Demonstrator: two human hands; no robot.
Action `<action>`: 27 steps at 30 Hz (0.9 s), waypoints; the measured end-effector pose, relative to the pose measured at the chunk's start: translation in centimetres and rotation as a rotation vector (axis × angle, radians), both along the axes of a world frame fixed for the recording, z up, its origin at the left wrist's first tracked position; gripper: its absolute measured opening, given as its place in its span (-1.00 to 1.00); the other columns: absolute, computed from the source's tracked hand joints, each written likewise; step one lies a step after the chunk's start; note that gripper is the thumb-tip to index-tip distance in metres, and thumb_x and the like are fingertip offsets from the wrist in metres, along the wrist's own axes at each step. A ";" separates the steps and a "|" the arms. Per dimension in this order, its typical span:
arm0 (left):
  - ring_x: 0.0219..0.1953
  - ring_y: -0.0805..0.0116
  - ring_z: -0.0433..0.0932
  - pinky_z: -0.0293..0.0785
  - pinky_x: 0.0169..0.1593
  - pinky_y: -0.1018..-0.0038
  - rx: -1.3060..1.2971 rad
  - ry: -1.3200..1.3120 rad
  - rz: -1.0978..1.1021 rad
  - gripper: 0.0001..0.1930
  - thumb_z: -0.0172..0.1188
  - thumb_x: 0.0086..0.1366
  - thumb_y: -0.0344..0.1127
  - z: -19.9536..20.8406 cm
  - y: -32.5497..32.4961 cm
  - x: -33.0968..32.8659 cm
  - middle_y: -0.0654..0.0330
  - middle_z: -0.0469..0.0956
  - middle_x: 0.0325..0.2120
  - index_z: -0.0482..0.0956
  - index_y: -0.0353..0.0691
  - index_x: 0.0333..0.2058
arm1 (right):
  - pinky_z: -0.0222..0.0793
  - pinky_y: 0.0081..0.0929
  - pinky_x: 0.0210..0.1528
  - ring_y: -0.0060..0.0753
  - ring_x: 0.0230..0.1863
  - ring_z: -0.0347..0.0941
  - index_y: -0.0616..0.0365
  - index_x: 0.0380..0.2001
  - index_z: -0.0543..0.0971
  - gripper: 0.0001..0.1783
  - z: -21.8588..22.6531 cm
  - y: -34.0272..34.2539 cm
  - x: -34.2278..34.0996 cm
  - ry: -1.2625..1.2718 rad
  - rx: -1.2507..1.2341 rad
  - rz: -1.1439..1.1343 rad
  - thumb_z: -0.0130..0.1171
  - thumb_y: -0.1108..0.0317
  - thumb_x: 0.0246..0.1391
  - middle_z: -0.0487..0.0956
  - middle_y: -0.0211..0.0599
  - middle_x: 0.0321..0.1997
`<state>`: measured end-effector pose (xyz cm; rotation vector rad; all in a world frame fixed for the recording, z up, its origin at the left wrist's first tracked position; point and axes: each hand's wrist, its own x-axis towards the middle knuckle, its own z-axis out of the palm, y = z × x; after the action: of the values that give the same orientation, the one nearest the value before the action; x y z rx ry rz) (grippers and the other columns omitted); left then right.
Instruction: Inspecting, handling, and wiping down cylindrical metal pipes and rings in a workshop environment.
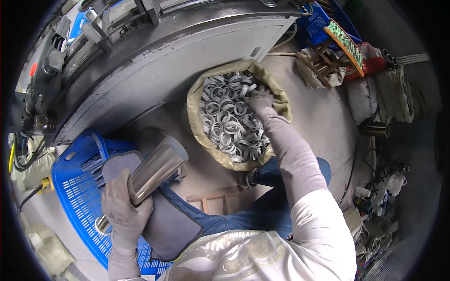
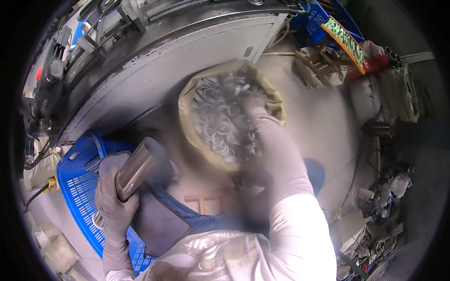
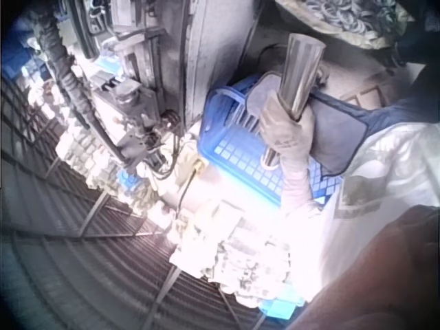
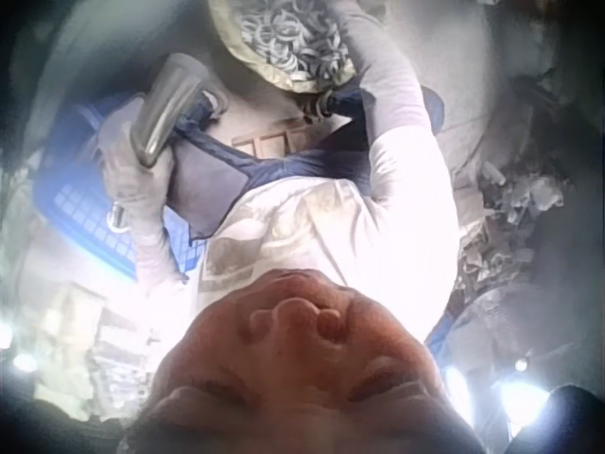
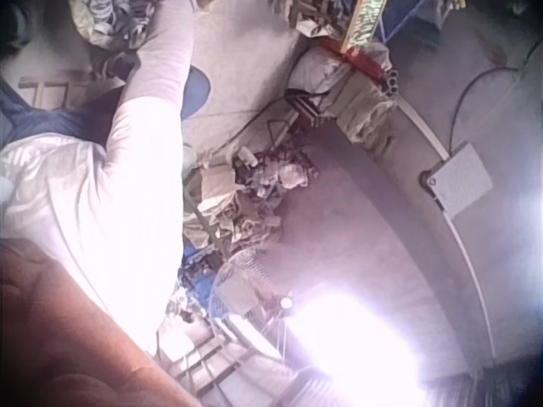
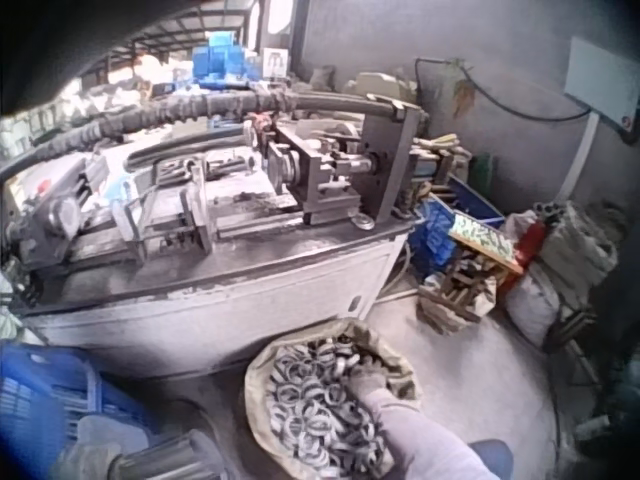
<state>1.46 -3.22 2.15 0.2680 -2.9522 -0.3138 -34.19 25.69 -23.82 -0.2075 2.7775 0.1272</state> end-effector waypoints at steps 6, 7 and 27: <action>-0.13 -0.16 0.56 0.47 -0.03 0.06 0.021 0.041 -0.020 -0.30 0.33 -0.09 -0.35 -0.4 0.4 -0.6 -0.09 0.58 -0.16 0.52 -0.34 0.15 | 0.37 -0.03 0.33 0.15 0.26 0.50 0.02 0.15 0.64 -0.49 -1.5 -1.2 5.8 -0.158 -0.147 -0.025 0.11 -0.02 0.27 0.56 0.11 0.24; -0.11 -0.17 0.55 0.47 0.00 0.07 0.059 -0.006 0.005 -0.31 0.31 -0.08 -0.38 -0.4 0.6 -0.3 -0.10 0.57 -0.13 0.52 -0.34 0.15 | 0.39 -0.03 0.32 0.13 0.23 0.54 -0.02 0.15 0.64 -0.50 -0.9 -1.1 7.6 -0.144 -0.186 0.014 0.14 0.00 0.26 0.59 0.10 0.20; -0.06 -0.11 0.60 0.49 0.04 0.08 0.048 0.201 -0.127 -0.38 0.38 0.00 -0.29 -0.2 1.1 0.9 -0.08 0.61 -0.15 0.53 -0.30 0.10 | 0.53 -0.38 0.21 -0.33 0.25 0.50 0.31 0.43 0.33 -0.05 18.4 2.0 18.2 -0.485 -1.592 -0.071 0.34 0.64 -0.14 0.51 -0.13 0.32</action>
<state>2.36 -2.17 1.96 0.0512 -2.7701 -0.4036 -15.99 27.66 -5.46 -0.4092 1.7590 -1.8365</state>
